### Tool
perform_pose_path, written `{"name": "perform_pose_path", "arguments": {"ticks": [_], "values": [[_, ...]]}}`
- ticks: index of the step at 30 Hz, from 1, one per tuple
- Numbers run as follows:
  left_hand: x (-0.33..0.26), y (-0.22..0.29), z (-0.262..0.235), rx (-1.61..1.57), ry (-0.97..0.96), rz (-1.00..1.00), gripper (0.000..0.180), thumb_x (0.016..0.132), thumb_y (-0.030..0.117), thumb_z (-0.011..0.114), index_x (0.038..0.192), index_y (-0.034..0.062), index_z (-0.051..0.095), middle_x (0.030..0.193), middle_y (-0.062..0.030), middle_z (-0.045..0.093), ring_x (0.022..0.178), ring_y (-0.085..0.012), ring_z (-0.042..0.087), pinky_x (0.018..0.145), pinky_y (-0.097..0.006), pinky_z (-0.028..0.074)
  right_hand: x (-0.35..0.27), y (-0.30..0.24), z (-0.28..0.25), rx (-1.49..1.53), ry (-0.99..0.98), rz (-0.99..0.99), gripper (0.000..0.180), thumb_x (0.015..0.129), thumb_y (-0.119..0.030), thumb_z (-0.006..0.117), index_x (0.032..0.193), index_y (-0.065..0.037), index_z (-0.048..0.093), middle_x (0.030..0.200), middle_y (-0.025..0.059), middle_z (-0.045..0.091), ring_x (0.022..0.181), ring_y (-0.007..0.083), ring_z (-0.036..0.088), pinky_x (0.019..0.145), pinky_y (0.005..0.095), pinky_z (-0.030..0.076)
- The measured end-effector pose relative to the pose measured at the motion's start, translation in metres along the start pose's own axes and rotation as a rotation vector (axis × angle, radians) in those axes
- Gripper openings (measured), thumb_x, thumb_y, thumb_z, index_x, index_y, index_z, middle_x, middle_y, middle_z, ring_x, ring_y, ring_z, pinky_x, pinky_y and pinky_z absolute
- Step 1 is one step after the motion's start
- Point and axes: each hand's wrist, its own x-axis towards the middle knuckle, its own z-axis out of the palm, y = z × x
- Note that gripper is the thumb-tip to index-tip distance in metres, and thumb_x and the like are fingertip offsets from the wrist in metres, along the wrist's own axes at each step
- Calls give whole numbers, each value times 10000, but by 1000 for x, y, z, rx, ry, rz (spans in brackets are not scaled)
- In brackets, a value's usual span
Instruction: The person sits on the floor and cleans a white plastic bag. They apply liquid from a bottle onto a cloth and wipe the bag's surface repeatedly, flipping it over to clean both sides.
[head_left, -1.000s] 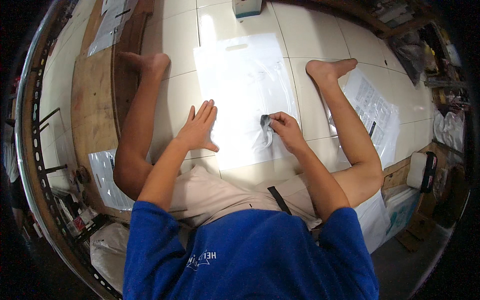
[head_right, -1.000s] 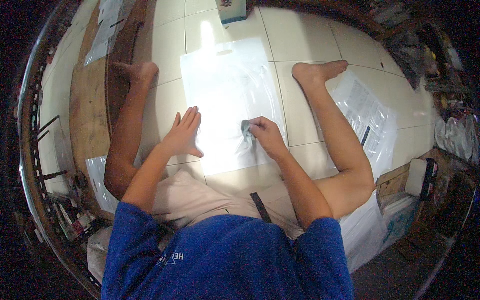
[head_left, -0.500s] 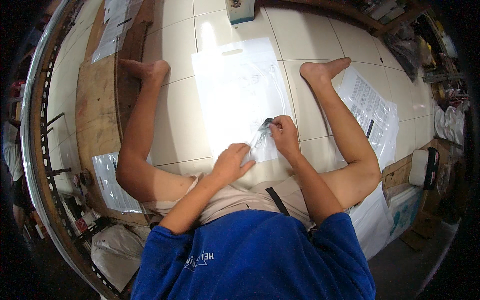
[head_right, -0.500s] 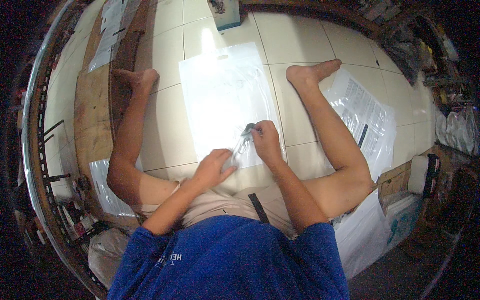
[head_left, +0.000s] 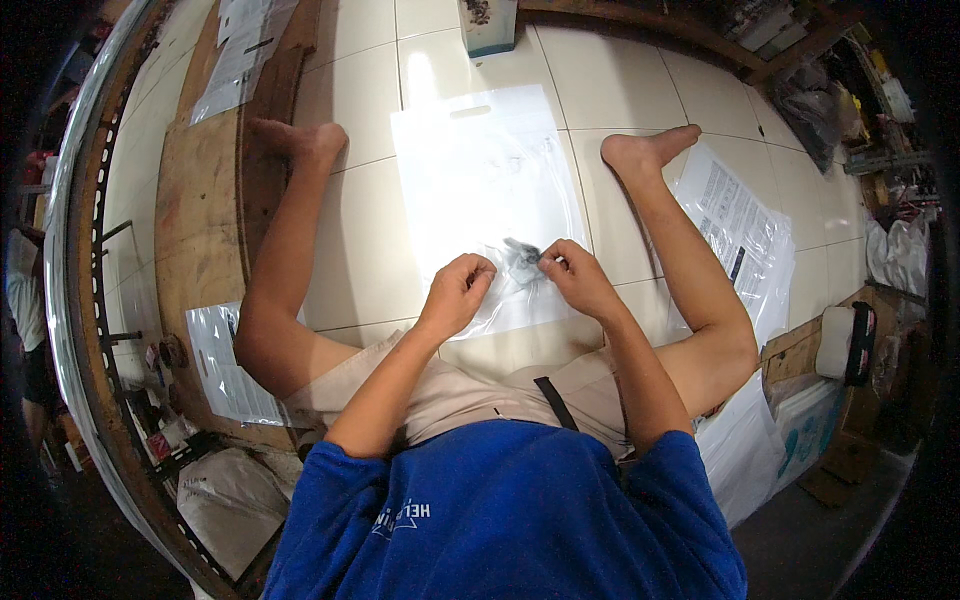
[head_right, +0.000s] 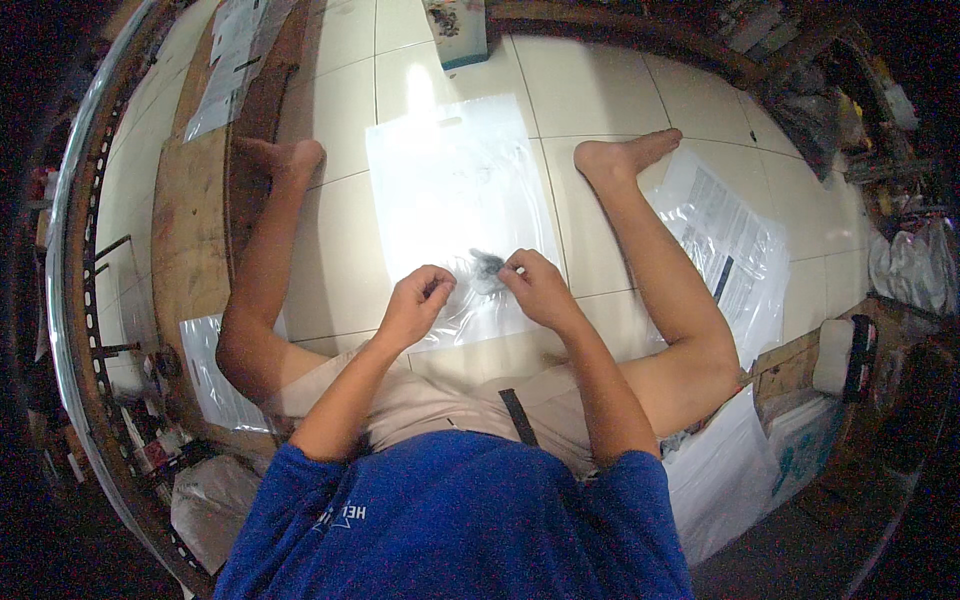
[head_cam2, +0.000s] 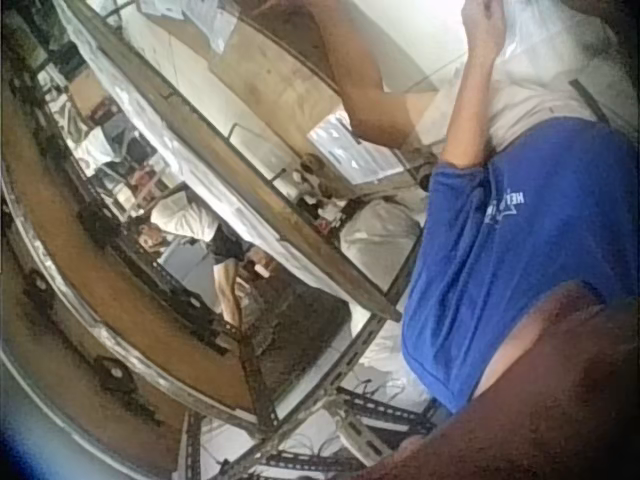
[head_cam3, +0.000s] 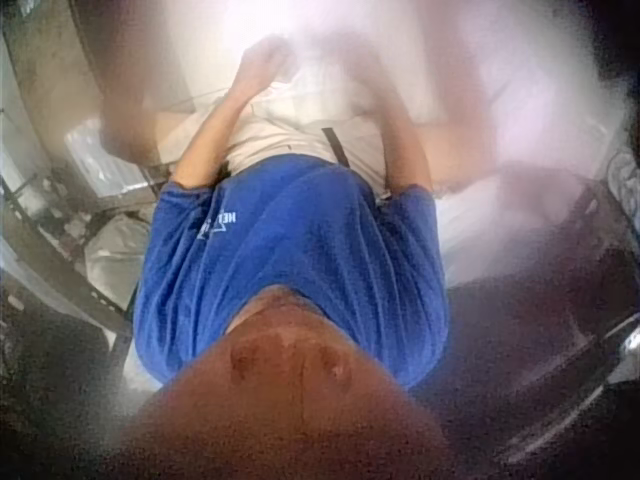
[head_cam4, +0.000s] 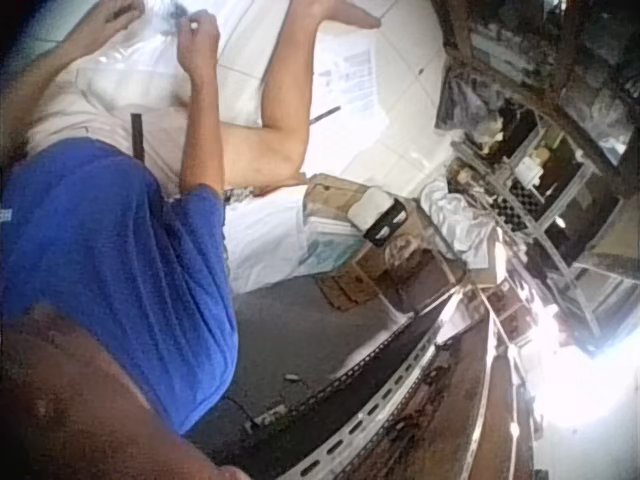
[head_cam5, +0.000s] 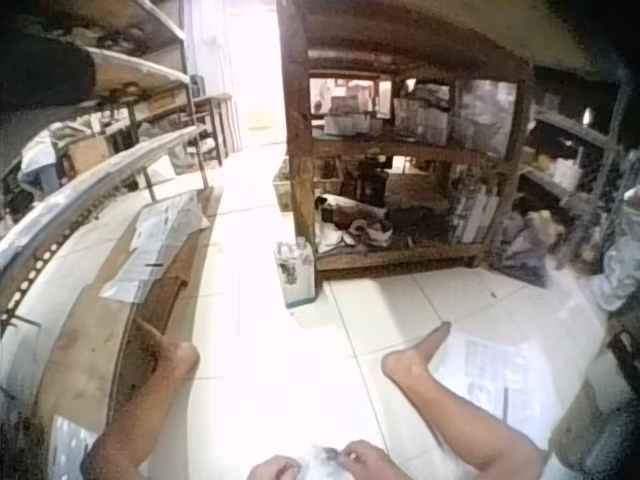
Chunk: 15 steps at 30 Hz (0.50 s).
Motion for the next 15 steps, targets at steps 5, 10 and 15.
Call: {"name": "perform_pose_path", "arguments": {"ticks": [5, 10, 15], "values": [[-7, -2, 18, -350, -63, -161, 278, 946, 123, 579, 1201, 12, 602, 1072, -90, 662, 885, -137, 601, 765, -294, 513, 0, -13, -7, 362, -239, 180, 137, 913, -163, 605, 871, -34, 585, 766, -8, 549, 712, 96, 490, 659, 257, 425], [-12, 14, 21, -772, -154, -239, 443, 975, 156, 556, 1379, 0, 460, 1272, -126, 567, 1104, -175, 563, 944, -321, 499, -6, -29, -15, 687, -341, 174, 101, 885, -142, 578, 817, -74, 548, 761, -29, 528, 680, 86, 457, 623, 245, 382], [-17, 36, 20, -977, -216, -208, 437, 962, 148, 585, 1359, -5, 486, 1172, -92, 597, 1083, -168, 572, 948, -314, 488, -11, -28, -22, 953, -386, 173, 41, 823, -102, 541, 816, -85, 505, 753, -31, 500, 659, 83, 420, 623, 230, 358]]}}
